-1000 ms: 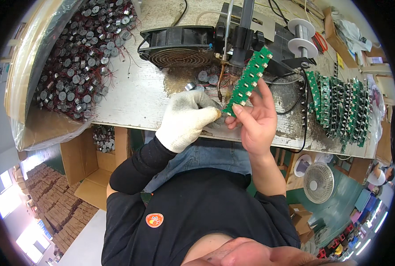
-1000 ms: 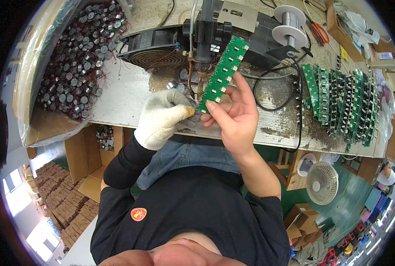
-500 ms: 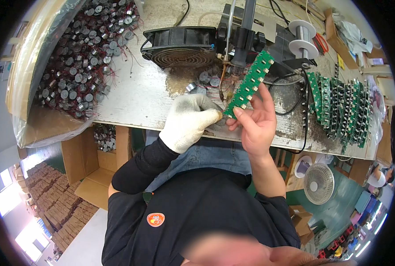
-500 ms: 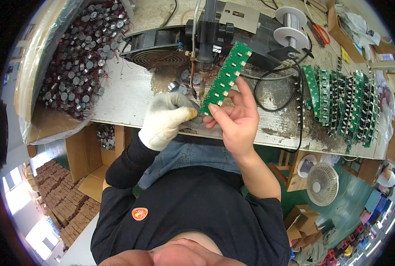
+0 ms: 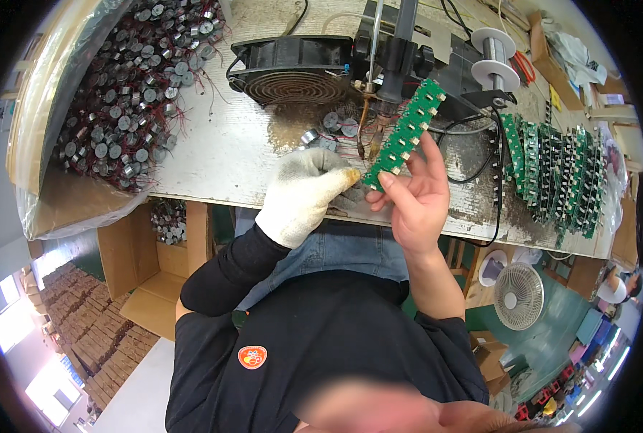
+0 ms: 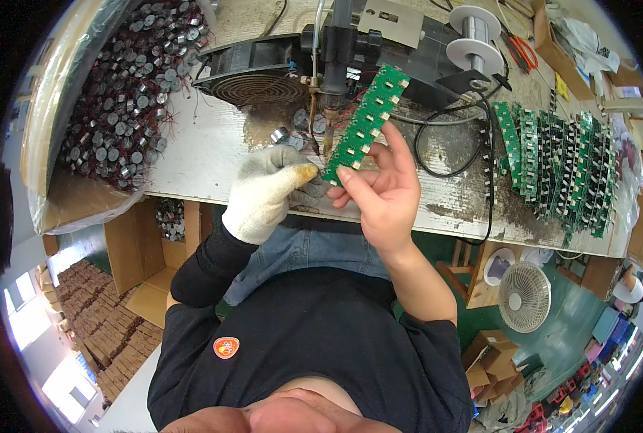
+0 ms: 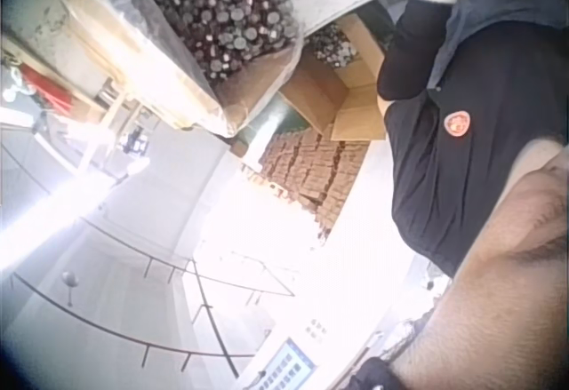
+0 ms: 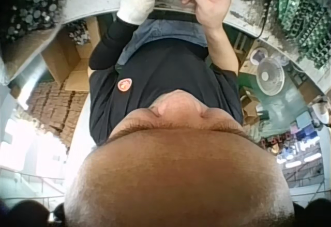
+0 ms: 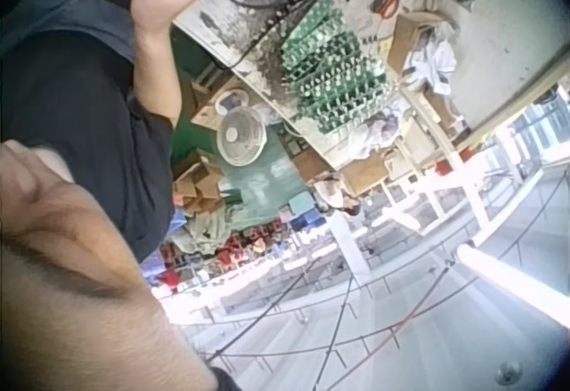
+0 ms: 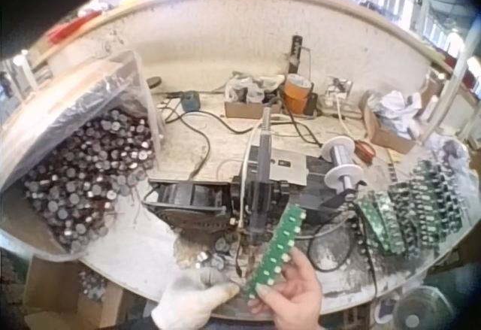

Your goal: The person picks up a circuit board and small round electronic components, then solders the components' wires to the circuit board using a soldering device.

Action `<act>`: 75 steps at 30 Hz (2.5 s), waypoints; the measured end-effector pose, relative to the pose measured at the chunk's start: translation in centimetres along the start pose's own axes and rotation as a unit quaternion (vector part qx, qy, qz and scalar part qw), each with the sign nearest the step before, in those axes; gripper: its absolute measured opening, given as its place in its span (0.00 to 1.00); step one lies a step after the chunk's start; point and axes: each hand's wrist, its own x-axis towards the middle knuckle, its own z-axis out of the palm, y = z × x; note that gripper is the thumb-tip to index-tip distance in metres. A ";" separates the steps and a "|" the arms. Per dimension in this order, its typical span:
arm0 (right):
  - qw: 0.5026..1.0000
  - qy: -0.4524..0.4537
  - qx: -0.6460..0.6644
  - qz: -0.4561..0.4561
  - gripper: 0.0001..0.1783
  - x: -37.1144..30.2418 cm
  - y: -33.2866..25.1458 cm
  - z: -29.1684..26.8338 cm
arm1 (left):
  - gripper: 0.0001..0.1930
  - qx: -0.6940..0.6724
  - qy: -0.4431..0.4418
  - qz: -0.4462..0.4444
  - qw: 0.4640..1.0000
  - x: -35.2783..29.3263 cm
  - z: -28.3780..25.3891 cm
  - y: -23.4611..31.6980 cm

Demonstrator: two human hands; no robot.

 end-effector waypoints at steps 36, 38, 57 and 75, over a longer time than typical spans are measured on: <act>0.989 -0.072 -0.029 0.128 0.44 -10.0 -2.5 0.3 | 0.22 0.406 0.085 0.457 0.787 -4.8 1.5 -2.5; 0.981 -0.137 -0.134 0.037 0.38 -10.6 -1.8 -0.1 | 0.22 0.369 0.080 0.477 0.794 -4.8 1.3 -2.4; 0.967 -0.173 0.142 0.123 0.05 1.6 4.7 14.4 | 0.11 -0.194 0.093 0.207 0.955 -6.3 -12.3 2.8; 0.897 -0.112 0.300 0.303 0.09 4.3 8.2 19.1 | 0.14 -0.360 0.030 0.138 0.922 -4.0 -16.9 2.1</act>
